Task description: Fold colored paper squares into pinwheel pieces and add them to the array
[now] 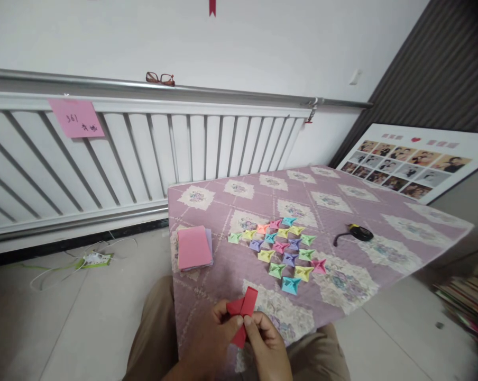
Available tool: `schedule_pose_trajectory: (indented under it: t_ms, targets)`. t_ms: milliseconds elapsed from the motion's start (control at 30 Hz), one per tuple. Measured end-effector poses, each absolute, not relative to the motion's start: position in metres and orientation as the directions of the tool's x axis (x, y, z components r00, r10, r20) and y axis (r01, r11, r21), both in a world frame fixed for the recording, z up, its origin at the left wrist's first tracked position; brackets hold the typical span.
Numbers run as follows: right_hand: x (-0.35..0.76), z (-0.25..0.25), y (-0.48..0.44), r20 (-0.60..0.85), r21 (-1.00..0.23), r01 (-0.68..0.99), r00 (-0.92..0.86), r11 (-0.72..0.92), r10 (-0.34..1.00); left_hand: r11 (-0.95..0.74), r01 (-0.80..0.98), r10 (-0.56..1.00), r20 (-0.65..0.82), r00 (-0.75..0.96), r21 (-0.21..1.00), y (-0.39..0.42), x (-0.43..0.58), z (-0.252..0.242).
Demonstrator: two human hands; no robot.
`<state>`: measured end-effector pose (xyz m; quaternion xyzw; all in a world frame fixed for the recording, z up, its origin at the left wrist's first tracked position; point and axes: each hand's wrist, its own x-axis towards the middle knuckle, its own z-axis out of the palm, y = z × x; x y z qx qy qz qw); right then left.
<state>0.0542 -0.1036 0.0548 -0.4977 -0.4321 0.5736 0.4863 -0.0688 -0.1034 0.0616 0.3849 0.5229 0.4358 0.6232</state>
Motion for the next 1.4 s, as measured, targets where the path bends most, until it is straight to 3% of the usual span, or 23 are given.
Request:
schedule_pose_trajectory:
  t_ms: [333, 533, 667, 833, 933, 1033, 1167, 1267, 1400]
  targets:
    - [0.057, 0.068, -0.107, -0.160, -0.974, -0.161, -0.019, -0.161, 0.987, 0.262, -0.185, 0.961, -0.237, 0.143, 0.947, -0.105, -0.080, 0.067]
    - [0.054, 0.075, -0.111, -0.158, -0.970, -0.185, 0.005, -0.154, 0.987, 0.383, -0.161, 0.921, -0.361, 0.149, 0.910, -0.104, -0.077, 0.068]
    - [0.058, 0.090, -0.110, -0.176, -0.964, -0.207, 0.014, -0.170, 0.984, 0.363, -0.127, 0.929, -0.347, 0.130, 0.923, -0.109, -0.080, 0.082]
    - [0.053, 0.102, -0.115, -0.211, -0.934, -0.267, -0.118, -0.236, 0.970, 0.396, -0.240, 0.892, -0.309, 0.329, 0.886, -0.112, -0.081, 0.100]
    - [0.053, 0.099, -0.116, -0.191, -0.938, -0.263, -0.148, -0.224, 0.971, 0.409, -0.256, 0.884, -0.311, 0.348, 0.876, -0.111, -0.080, 0.102]
    - [0.063, 0.092, -0.111, -0.127, -0.977, -0.161, -0.101, -0.142, 0.987, 0.400, -0.232, 0.891, -0.316, 0.326, 0.887, -0.108, -0.080, 0.098]
    - [0.083, 0.090, -0.104, 0.120, -0.991, 0.072, 0.053, 0.116, 0.991, 0.381, -0.211, 0.893, -0.299, 0.337, 0.900, -0.107, -0.081, 0.096]
    - [0.090, 0.097, -0.103, 0.285, -0.921, 0.254, -0.079, 0.296, 0.955, 0.355, -0.220, 0.898, -0.267, 0.349, 0.908, -0.107, -0.082, 0.097]
    - [0.089, 0.106, -0.102, 0.356, -0.832, 0.385, -0.185, 0.401, 0.916, 0.333, -0.229, 0.907, -0.244, 0.342, 0.915, -0.108, -0.080, 0.098]
